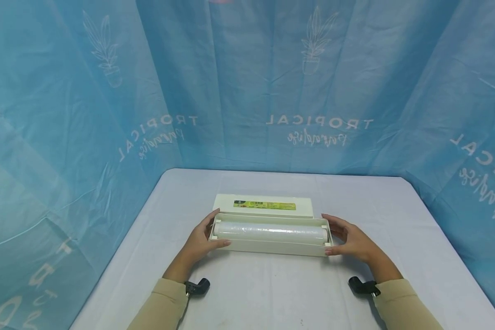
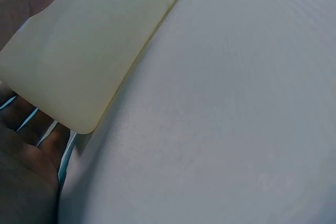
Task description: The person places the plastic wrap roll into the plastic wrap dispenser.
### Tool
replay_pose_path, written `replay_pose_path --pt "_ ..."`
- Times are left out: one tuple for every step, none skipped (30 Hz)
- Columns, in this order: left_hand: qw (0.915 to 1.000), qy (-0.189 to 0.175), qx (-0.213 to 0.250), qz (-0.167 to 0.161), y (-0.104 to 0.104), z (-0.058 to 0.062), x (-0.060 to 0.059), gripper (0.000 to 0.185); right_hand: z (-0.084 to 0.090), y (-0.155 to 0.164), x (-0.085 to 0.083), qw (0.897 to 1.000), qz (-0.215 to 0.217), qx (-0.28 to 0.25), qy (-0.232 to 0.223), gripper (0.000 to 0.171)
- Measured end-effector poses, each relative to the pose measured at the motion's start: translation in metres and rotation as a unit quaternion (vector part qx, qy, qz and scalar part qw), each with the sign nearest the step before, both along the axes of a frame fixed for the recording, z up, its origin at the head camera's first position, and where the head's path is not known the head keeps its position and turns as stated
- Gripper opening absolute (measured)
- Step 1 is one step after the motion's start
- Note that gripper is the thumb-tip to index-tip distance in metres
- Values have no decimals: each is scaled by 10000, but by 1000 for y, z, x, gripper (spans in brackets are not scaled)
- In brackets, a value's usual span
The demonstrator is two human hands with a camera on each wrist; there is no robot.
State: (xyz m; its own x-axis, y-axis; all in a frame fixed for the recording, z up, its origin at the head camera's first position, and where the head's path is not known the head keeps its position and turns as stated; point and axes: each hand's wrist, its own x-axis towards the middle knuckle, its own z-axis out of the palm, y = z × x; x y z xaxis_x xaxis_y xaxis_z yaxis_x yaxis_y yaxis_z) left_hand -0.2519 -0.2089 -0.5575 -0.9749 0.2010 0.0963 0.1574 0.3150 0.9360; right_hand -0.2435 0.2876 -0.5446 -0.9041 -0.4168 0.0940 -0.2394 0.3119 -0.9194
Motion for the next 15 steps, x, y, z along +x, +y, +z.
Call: replay_pose_path --pt "10000 -8 -1 -2 0 0 0 114 0 0 0 10000 20 -21 -19 108" --pt "10000 -6 2 -8 0 0 0 114 -1 -1 0 10000 62 -56 -37 107" --pt "10000 -5 23 -19 0 0 0 114 -1 -1 -1 9999 103 -111 -56 107" --pt "10000 -16 34 -19 0 0 0 114 -1 -2 -1 9997 167 -184 -70 106" --pt "10000 -3 49 -42 -1 0 0 114 -2 -2 -1 9994 212 -250 -83 105" --pt "10000 -14 59 -43 -1 0 0 114 -3 -3 -2 9990 275 -344 -100 104" --pt "10000 -25 78 -51 -1 0 0 114 -3 -3 -2 9984 333 -438 -120 104" --pt "9999 -21 97 -66 -1 0 0 113 -4 -4 -2 9977 393 -541 -146 103" --pt "9999 -22 112 -81 -1 0 0 113 -5 -4 -2 9969 435 -639 -168 103" --pt "9999 -23 115 -88 -1 0 1 113 -5 -4 -2 9957 481 -757 -211 103" --pt "9999 -19 125 -100 -1 0 0 113 -5 -5 -2 9945 505 -880 -262 103" --pt "9998 -39 138 -98 0 0 1 113 -6 -6 -1 9929 537 -1012 -321 104" --pt "9998 -38 151 -115 0 0 0 113 -6 -6 -1 9914 554 -1127 -371 104" --pt "9998 -38 157 -117 0 0 0 113 -6 -7 -1 9899 557 -1232 -429 104" --pt "9998 -47 163 -116 0 0 0 113 -6 -7 -1 9885 550 -1323 -479 104"
